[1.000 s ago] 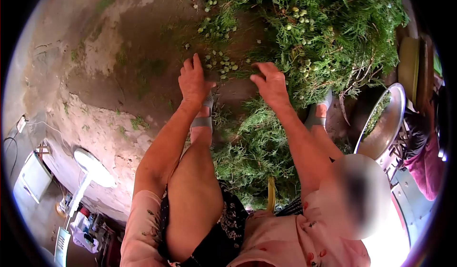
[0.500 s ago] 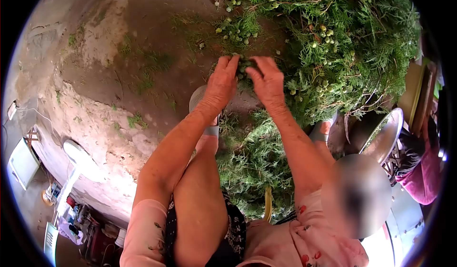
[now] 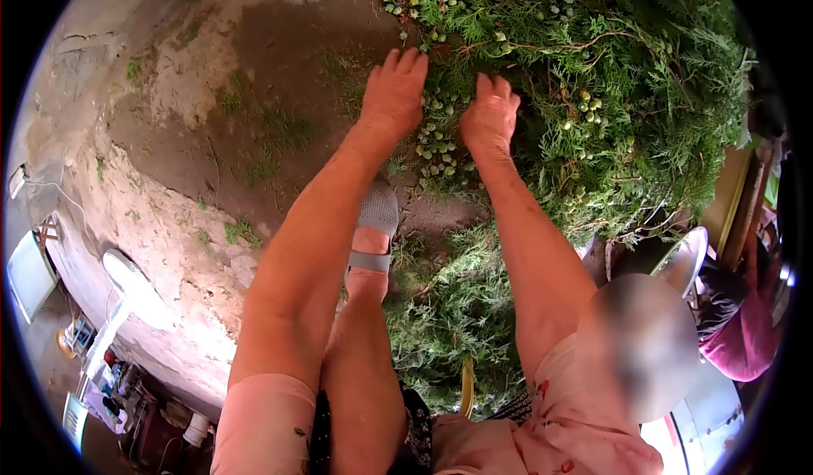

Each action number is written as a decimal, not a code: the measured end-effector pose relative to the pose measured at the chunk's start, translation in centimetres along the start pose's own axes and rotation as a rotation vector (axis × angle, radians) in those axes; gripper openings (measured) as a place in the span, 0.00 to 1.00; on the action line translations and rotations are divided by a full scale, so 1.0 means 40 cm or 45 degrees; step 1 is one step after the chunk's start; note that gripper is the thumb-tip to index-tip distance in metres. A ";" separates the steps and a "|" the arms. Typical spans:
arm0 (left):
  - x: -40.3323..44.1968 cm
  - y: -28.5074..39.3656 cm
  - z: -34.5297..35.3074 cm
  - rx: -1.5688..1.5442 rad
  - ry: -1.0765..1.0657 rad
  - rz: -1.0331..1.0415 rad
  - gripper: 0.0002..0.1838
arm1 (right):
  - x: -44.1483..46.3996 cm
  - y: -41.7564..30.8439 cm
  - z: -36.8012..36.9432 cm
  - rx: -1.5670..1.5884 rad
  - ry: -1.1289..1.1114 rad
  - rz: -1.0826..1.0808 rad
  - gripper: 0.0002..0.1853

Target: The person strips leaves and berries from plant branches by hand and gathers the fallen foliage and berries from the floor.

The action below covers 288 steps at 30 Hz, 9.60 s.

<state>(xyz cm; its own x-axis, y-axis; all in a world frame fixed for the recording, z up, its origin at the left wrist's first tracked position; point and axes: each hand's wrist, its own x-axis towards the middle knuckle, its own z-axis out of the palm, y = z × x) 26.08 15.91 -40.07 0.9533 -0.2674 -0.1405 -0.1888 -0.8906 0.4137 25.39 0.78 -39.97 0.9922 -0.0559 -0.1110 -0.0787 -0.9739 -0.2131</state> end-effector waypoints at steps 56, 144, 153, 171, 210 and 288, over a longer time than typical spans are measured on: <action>-0.289 -0.137 -0.039 -0.104 -0.064 -0.746 0.46 | -0.021 -0.107 -0.043 0.070 -0.111 -0.661 0.18; -0.331 -0.364 -0.167 -0.087 -0.178 -1.309 0.57 | 0.437 -0.421 -0.040 -0.178 0.215 -1.140 0.19; -0.333 -0.373 -0.158 -0.036 -0.184 -1.288 0.56 | 0.543 -0.380 -0.016 -0.299 -0.327 -0.440 0.30; -0.343 -0.378 -0.147 -0.004 -0.164 -1.242 0.56 | 0.347 -0.142 -0.040 -0.184 -0.227 -0.469 0.28; -0.357 -0.394 -0.127 0.055 -0.109 -1.185 0.58 | 0.431 -0.221 0.048 0.141 0.128 -0.806 0.19; -0.357 -0.386 -0.134 -0.041 -0.126 -1.213 0.57 | 0.607 -0.293 0.064 -0.144 0.307 -0.735 0.10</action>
<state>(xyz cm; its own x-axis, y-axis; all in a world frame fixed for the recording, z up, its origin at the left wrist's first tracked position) 16.65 35.45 -39.61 0.6785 0.5328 -0.5057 0.6636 -0.7399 0.1108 50.14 11.38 -42.65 0.8667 0.4500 0.2154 0.4729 -0.8785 -0.0677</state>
